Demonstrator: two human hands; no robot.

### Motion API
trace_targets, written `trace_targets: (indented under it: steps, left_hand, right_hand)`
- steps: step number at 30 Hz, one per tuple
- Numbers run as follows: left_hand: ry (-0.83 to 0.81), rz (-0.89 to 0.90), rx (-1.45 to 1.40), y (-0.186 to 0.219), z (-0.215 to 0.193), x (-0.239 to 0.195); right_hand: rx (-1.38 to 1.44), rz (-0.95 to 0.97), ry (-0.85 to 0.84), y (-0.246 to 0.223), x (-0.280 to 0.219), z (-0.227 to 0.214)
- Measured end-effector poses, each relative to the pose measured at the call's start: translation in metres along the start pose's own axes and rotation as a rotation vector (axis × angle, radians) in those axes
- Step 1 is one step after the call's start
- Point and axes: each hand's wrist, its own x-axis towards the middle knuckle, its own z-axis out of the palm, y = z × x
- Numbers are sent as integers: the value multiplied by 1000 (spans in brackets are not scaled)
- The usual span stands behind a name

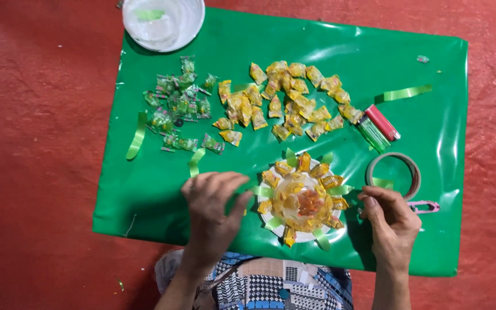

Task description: Attaching candy wrappers to a circular base to create a decorative flower-like object.

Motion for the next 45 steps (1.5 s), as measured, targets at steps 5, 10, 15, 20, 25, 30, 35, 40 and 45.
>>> trace_targets:
  steps: [5, 10, 15, 20, 25, 30, 35, 40, 45]
  left_hand:
    - [88, -89, 64, -26, -20, 25]
    - [68, 24, -5, -31, -32, 71]
    - [-120, 121, -77, -42, -14, 124]
    - [-210, 184, 102, -52, 29, 162]
    - [-368, 134, 360, -54, 69, 172]
    - [-538, 135, 7, -25, 67, 153]
    - [-393, 193, 35, -14, 54, 176]
    - [-367, 278, 8, 7, 99, 227]
    - [-709, 412, 95, 32, 160, 239]
  right_hand:
    - [-17, 4, 24, 1, 0, 0]
    - [-41, -21, 51, 0, -1, 0]
    - [-55, -94, 34, 3, 0, -2]
    - [-56, -110, 31, 2, 1, -2]
    - [-70, -134, 20, -4, 0, -1]
    - [-182, -248, -13, -8, 4, -1]
    - [-182, -263, -5, -14, 4, 2]
    - [-179, -271, -6, -16, 6, 1]
    - [-169, -264, 21, -12, 5, -1]
